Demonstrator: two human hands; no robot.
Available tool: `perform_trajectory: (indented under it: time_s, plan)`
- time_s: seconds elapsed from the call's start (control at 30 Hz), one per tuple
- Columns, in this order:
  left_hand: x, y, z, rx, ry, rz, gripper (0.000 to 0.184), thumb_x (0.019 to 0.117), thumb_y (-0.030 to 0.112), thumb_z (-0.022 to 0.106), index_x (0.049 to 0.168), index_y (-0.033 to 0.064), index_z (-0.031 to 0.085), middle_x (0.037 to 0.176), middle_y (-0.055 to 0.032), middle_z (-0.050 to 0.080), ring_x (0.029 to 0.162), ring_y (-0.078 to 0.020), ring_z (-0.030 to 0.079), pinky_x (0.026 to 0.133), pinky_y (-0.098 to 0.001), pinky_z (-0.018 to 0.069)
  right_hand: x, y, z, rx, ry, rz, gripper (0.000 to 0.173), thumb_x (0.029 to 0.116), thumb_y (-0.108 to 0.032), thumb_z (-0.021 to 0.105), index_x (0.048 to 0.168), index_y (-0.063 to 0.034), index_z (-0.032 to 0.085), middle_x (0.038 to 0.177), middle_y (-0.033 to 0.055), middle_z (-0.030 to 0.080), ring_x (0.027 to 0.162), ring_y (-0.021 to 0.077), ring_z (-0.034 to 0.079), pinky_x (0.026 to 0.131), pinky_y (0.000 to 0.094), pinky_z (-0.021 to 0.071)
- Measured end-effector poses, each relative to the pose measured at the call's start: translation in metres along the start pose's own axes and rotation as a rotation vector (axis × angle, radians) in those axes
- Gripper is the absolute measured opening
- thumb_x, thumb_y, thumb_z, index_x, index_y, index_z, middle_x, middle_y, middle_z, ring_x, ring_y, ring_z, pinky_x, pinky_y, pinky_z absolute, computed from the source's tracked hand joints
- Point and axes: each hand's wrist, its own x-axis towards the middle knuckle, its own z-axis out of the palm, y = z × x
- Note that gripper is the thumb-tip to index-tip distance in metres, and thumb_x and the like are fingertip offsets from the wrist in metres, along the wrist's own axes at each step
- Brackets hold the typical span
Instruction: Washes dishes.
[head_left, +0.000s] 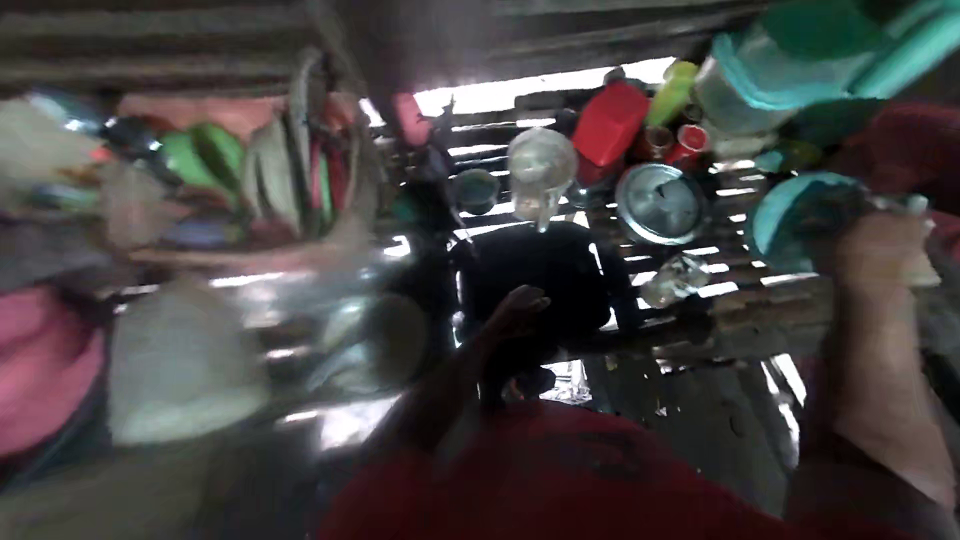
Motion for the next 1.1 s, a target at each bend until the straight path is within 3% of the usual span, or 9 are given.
perform_trajectory:
  time_s: [0.1,0.27,0.4,0.57,0.7,0.8,0.9,1.0,1.1]
  plan:
    - [0.001,0.027,0.004,-0.328,0.037,0.033,0.043,0.1095,0.027,0.045,0.14,-0.0023,0.053,0.134,-0.0198,0.061,0.119,-0.0242,0.062,0.102,-0.0405,0.0503,-0.045,-0.094,-0.026,0.09,-0.127,-0.228,0.047,0.0988,-0.014,0.067,0.14,0.0047,0.055,0.141,0.0403,0.047,0.13,0.0631,0.044,0.102,0.0795,0.0352]
    - [-0.012,0.061,0.004,-0.647,0.14,-0.032,0.059,0.1093,0.052,0.028,0.137,0.0065,0.055,0.121,-0.0135,0.064,0.105,-0.0205,0.064,0.089,-0.042,0.0543,-0.104,-0.201,0.055,0.106,-0.299,-0.784,0.041,0.0932,-0.008,0.071,0.132,0.0026,0.064,0.131,0.0339,0.059,0.124,0.0554,0.054,0.104,0.0723,0.0406]
    - [-0.016,0.028,-0.013,-0.597,0.493,-0.106,0.057,0.1104,0.047,0.031,0.138,0.0042,0.055,0.126,-0.0186,0.063,0.111,-0.0271,0.062,0.095,-0.0493,0.0521,-0.109,-0.242,0.11,0.265,-0.331,-0.903,0.038,0.0944,-0.016,0.071,0.13,-0.0042,0.067,0.131,0.0249,0.063,0.125,0.0479,0.055,0.105,0.0659,0.0418]
    - [-0.032,-0.01,-0.03,-0.415,0.583,-0.118,0.057,0.1099,0.049,0.032,0.141,0.0068,0.054,0.133,-0.0172,0.061,0.119,-0.0264,0.061,0.101,-0.0484,0.0507,-0.107,-0.265,0.139,0.32,-0.489,-0.953,0.033,0.0962,-0.022,0.068,0.126,-0.0089,0.071,0.127,0.0187,0.067,0.125,0.0399,0.057,0.107,0.0582,0.0415]
    - [-0.042,-0.019,-0.041,-0.507,0.636,-0.155,0.057,0.1071,0.054,0.038,0.137,0.0095,0.058,0.128,-0.014,0.064,0.114,-0.0245,0.063,0.096,-0.0503,0.0522,-0.101,-0.236,0.175,0.516,-0.135,-1.206,0.022,0.0933,-0.014,0.069,0.113,-0.0076,0.075,0.114,0.0167,0.071,0.112,0.0378,0.065,0.099,0.0531,0.052]
    - [-0.059,-0.042,-0.04,-0.36,0.601,-0.107,0.053,0.1058,0.056,0.038,0.145,0.0224,0.052,0.14,-0.0099,0.059,0.123,-0.0282,0.058,0.096,-0.0567,0.0506,-0.107,-0.242,0.181,0.787,0.006,-1.043,0.019,0.096,-0.012,0.065,0.109,-0.002,0.076,0.111,0.0197,0.071,0.11,0.0365,0.066,0.097,0.0502,0.0553]
    - [-0.073,-0.041,-0.024,0.058,0.437,-0.064,0.05,0.1093,0.026,0.047,0.157,0.0161,0.034,0.152,-0.015,0.048,0.136,-0.03,0.051,0.109,-0.0528,0.0455,-0.127,-0.284,0.174,0.867,-0.282,-0.854,0.034,0.0969,-0.018,0.066,0.126,-0.0009,0.068,0.131,0.0141,0.067,0.129,0.0242,0.059,0.116,0.0426,0.0441]
    - [-0.039,-0.053,-0.016,0.274,0.557,-0.036,0.047,0.1047,0.024,0.055,0.146,0.0026,0.049,0.141,-0.0217,0.057,0.129,-0.0349,0.056,0.107,-0.0566,0.0446,-0.118,-0.307,0.179,0.635,-0.151,-1.037,0.031,0.0974,-0.028,0.065,0.12,-0.0083,0.072,0.128,0.0108,0.07,0.13,0.0269,0.06,0.118,0.0478,0.0399]
    - [-0.034,-0.005,-0.022,0.131,0.777,0.241,0.031,0.1037,0.006,0.048,0.127,-0.0088,0.06,0.122,-0.0266,0.064,0.116,-0.034,0.062,0.103,-0.0491,0.048,-0.1,-0.294,0.153,0.89,-0.358,-0.617,0.038,0.0962,-0.013,0.066,0.131,0.0032,0.063,0.129,0.0236,0.065,0.123,0.0341,0.062,0.108,0.0512,0.0485]
